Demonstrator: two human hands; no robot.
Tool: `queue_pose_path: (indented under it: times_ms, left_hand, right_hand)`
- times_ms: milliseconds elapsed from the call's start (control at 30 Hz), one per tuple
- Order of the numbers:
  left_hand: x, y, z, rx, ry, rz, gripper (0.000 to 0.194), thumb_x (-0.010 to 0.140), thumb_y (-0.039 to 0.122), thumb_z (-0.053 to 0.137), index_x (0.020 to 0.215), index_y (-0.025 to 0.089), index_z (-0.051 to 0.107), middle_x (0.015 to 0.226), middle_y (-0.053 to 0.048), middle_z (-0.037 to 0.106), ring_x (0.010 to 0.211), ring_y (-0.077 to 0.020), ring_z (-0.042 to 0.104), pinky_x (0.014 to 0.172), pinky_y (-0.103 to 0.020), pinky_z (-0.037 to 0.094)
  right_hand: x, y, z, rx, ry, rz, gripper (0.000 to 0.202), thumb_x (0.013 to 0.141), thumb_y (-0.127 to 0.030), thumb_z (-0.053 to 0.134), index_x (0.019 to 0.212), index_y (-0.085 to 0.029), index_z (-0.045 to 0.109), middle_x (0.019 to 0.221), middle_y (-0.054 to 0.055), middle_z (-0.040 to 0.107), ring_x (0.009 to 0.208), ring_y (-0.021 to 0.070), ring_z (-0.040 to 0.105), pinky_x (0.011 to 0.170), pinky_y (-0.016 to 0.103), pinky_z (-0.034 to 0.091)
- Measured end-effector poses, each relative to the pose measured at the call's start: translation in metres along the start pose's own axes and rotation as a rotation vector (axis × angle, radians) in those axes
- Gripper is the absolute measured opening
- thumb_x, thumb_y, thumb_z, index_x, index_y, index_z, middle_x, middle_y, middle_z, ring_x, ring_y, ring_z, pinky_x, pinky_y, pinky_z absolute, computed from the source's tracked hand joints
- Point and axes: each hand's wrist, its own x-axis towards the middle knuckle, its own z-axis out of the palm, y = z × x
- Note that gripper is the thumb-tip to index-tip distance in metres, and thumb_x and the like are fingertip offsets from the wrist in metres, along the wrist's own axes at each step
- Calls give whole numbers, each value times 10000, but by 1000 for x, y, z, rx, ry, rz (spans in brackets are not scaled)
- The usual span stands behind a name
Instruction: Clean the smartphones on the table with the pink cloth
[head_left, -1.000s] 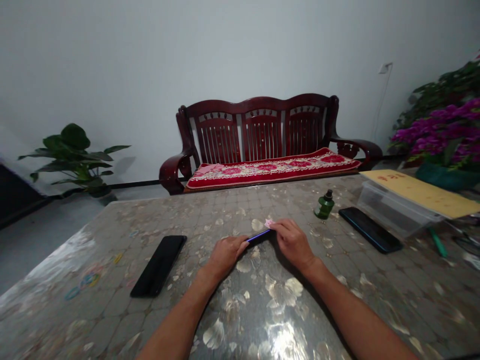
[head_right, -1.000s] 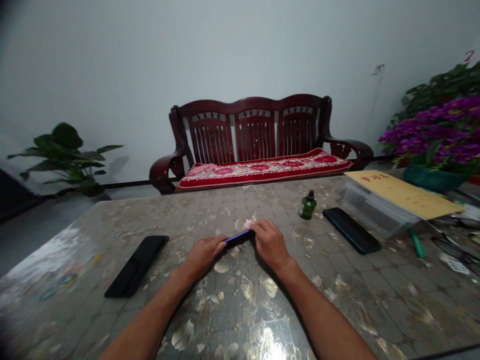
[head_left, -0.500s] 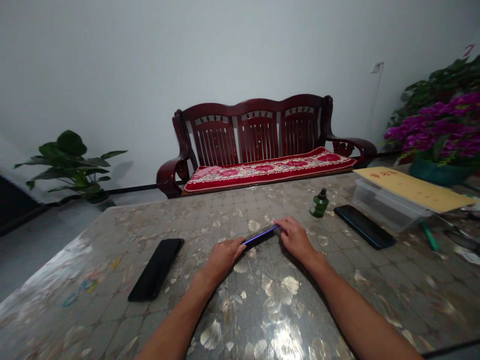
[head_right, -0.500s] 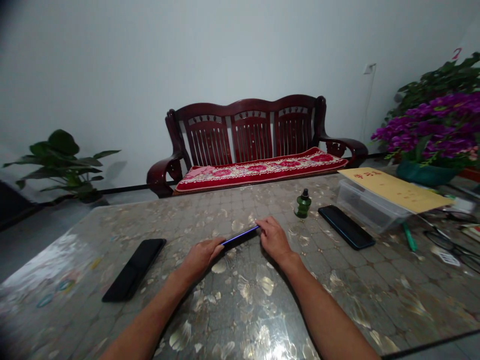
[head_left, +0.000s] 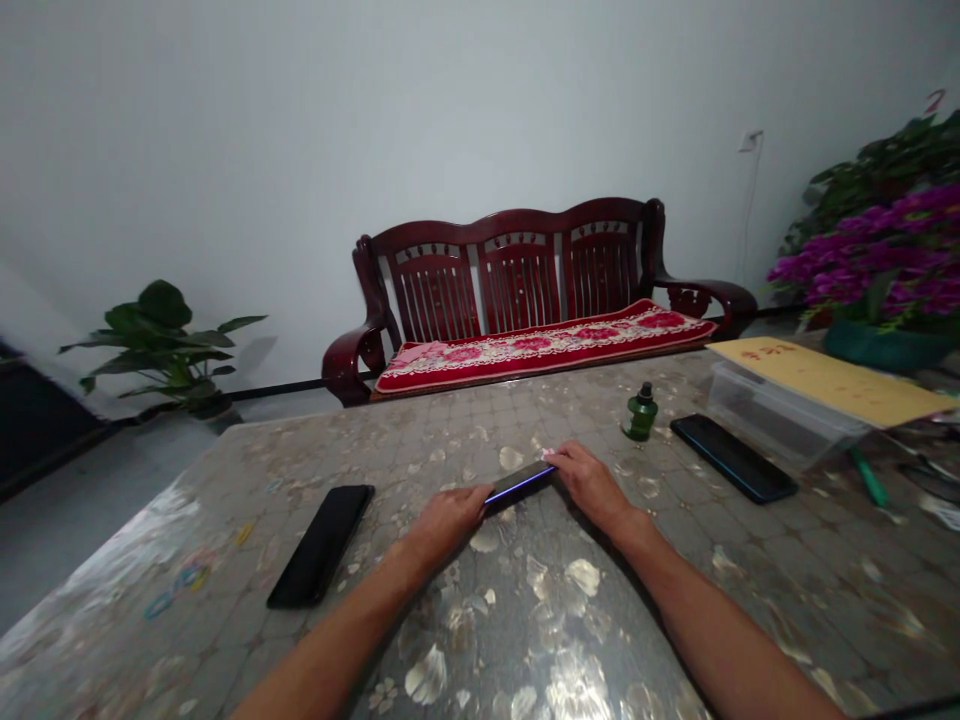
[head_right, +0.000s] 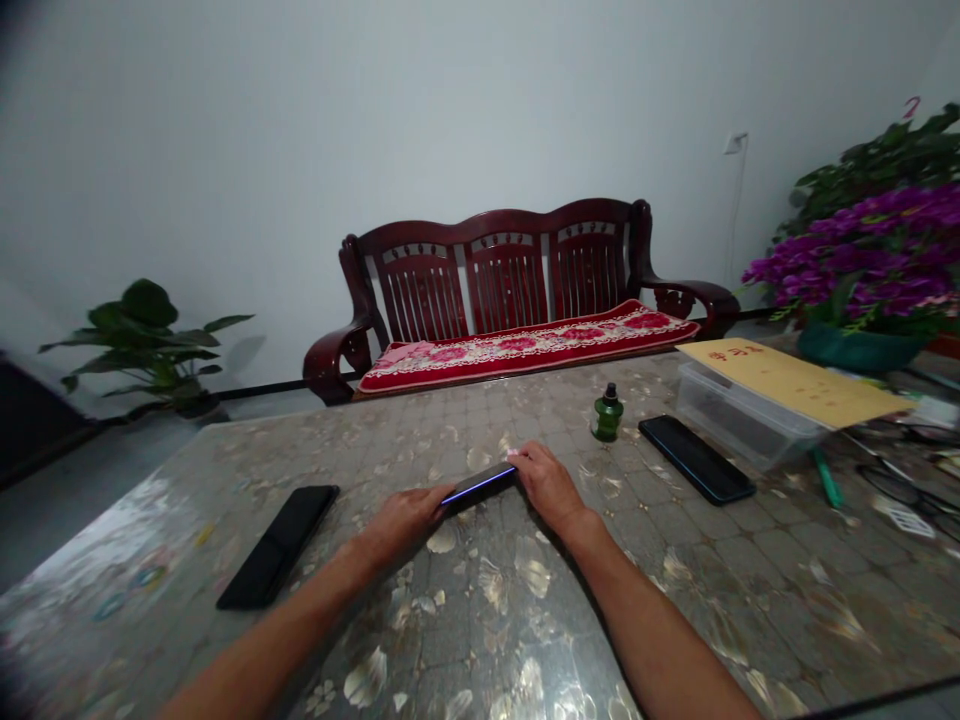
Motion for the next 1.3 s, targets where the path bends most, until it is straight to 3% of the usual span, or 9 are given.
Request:
queue_pose_path:
  times_ms: [200,367,500,567,667,867,1000,1167,1300]
  left_hand:
    - [0,-12,-52,-79,187,-29,262,971,370,512,1044,217,711,882,-74,765,791,-242,718,734,-308,517]
    - [22,0,-118,-371,424,-48,257,864,433,652,967,220,753,847,-32,773,760,-208,709,699,-276,516]
    - [41,17,-138,-687,610,-176,418,813,548,698,988,172,752,938,-70,771,856,-249,711,759,-321,528]
    - [42,23,-129,-1077,597,-185,642,852,674,608,1250,172,656,1074,-99,754,949,-268,707,788,-347,538]
    - [35,28,-97,-1628,392,-39,930,747,863,547,1403,203,538,1260,-135,687,1117,-319,660,904,-426,529]
    - [26,40,-35,-1986,70,232,994,635,715,804,1429,190,522,1461,-181,538,1381,-390,455,1152,-528,337]
    - [26,47,-18,-2127,117,285,1020,660,672,821,1464,151,470,1379,-200,602,1249,-358,592,1144,-520,352]
    - [24,46,-5,-2328,232,118,929,728,648,782,1443,135,484,1146,-129,719,992,-263,703,960,-421,517]
    - [24,39,0,-2435,281,0,912,782,686,698,1475,150,442,1040,-94,726,860,-215,696,820,-356,552]
  right_hand:
    - [6,-14,-11,343,-56,105,199,911,-234,579,978,-220,766,870,55,663,861,200,624,788,313,502]
    - [7,-37,8,927,-90,558,316,750,-470,745,789,-157,747,695,11,636,579,142,548,557,260,408]
    - [6,-66,19,1368,-94,690,416,638,-494,861,810,-133,745,756,34,710,651,144,609,650,261,446]
    - [7,-77,19,1497,-94,711,431,602,-475,900,801,-126,744,787,55,734,684,156,639,686,271,469]
    - [8,-86,16,1597,-108,739,447,588,-458,924,812,-117,742,783,67,742,661,155,652,662,264,479]
    - [7,-87,18,1665,-173,742,478,604,-428,935,878,-88,740,784,82,745,676,161,674,671,260,498]
    - [5,-92,20,1668,-207,770,473,602,-414,940,868,-78,739,803,92,745,697,144,673,692,237,494]
    - [3,-88,18,1605,-351,803,498,534,-330,953,921,-91,748,847,92,750,751,162,689,773,273,505]
    - [3,-62,9,1313,-516,824,501,461,-243,933,911,-117,753,762,40,730,659,146,642,658,257,477]
